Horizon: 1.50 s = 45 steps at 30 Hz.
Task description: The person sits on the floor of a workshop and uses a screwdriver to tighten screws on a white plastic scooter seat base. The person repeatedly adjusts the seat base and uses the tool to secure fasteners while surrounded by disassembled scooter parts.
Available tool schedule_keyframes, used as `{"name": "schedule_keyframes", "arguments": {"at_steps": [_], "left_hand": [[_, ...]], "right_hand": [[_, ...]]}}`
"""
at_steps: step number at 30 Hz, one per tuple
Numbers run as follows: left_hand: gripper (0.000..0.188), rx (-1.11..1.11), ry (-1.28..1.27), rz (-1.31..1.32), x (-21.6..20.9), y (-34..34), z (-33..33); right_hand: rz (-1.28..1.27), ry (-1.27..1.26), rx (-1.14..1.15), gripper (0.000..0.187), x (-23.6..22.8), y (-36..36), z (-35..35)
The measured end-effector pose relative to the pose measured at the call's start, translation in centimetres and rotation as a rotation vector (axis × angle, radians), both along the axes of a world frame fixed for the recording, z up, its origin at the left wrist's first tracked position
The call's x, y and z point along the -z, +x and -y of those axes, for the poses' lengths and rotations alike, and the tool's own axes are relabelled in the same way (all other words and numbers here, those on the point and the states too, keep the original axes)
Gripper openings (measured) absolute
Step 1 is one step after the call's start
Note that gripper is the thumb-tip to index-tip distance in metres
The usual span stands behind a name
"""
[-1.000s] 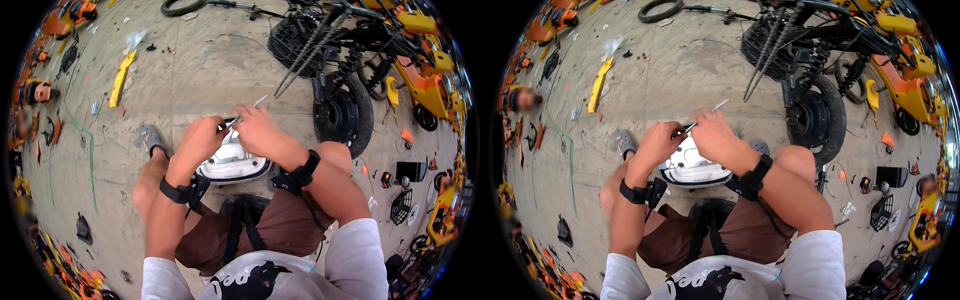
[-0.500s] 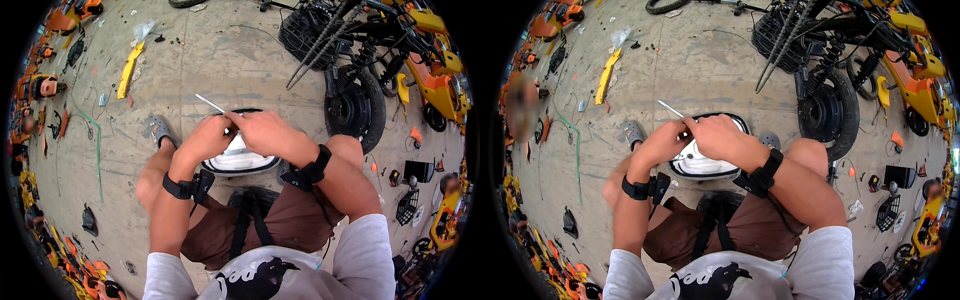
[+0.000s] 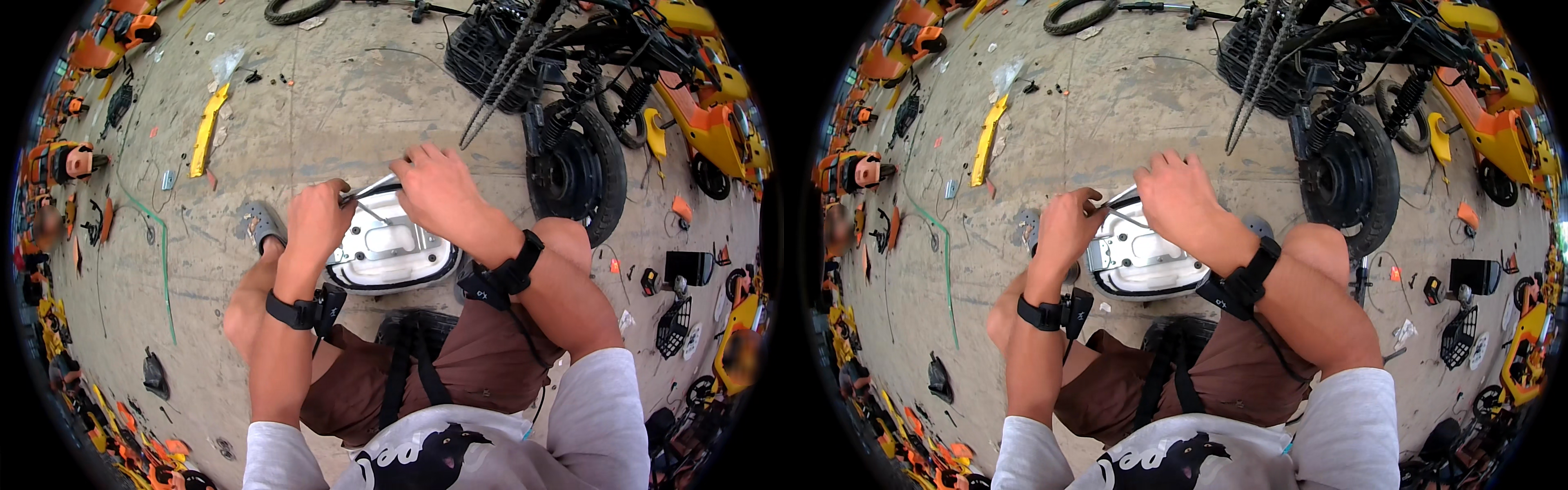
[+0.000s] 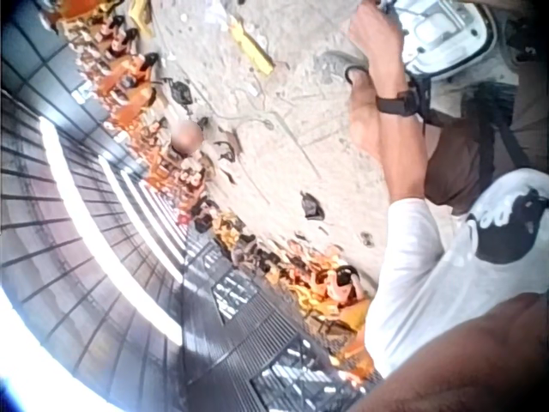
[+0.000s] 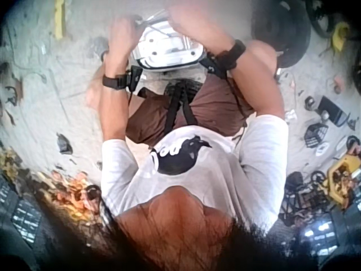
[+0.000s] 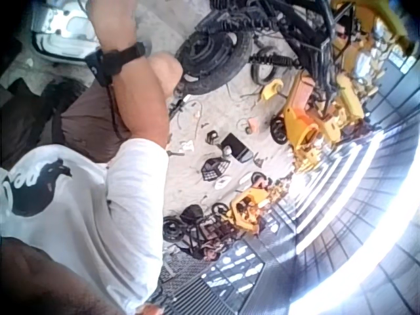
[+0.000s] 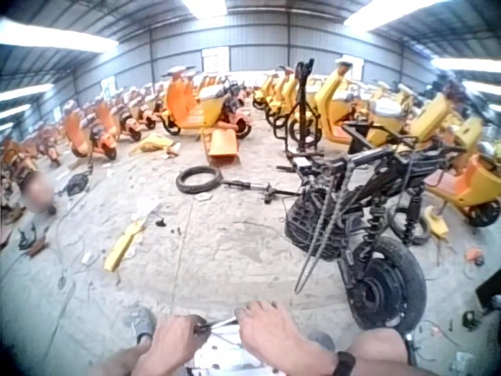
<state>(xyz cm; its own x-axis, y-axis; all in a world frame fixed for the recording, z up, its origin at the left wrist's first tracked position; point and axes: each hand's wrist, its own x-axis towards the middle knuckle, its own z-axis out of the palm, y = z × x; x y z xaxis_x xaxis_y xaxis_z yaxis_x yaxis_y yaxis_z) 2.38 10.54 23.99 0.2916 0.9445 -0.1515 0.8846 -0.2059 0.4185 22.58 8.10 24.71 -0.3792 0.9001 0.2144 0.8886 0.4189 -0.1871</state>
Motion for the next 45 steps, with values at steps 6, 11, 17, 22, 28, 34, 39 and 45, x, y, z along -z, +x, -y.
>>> {"name": "schedule_keyframes", "arguments": {"at_steps": [6, 11, 17, 22, 28, 34, 39, 45], "left_hand": [[0.036, -0.109, -0.053, 0.146, -0.1, 1.6, 0.3], [0.039, 0.013, -0.032, 0.327, 1.0, 1.4, 0.3], [0.042, 0.068, -0.018, 0.313, 0.9, 1.3, 0.3], [0.055, 0.234, -0.024, 0.318, 1.9, 0.8, 0.1], [0.057, 0.292, -0.104, 0.317, -0.1, 1.3, 1.0], [0.047, 0.241, -0.044, 0.225, 1.1, 1.1, 1.1], [0.039, 0.067, -0.030, 0.097, 0.8, 0.8, 0.7], [0.020, -0.031, 0.041, -0.030, 0.6, 0.4, 0.8]], "right_hand": [[-0.117, -0.074, -0.020, 0.021, 0.0, -0.7, 0.8], [0.004, -0.406, -0.088, 0.030, -0.6, -1.4, 0.8], [-0.006, -0.456, -0.095, 0.034, 0.3, -2.0, 0.9], [-0.058, -0.352, -0.117, 0.039, 0.8, -2.1, 0.7], [0.033, -0.416, -0.255, 0.042, 0.0, -2.1, 0.9], [-0.013, -0.413, -0.296, 0.033, 0.8, -2.0, 1.1], [0.066, -0.350, -0.155, 0.022, 0.4, -1.5, 0.7], [0.073, -0.128, -0.014, 0.013, 1.0, -0.6, 0.0]]}}
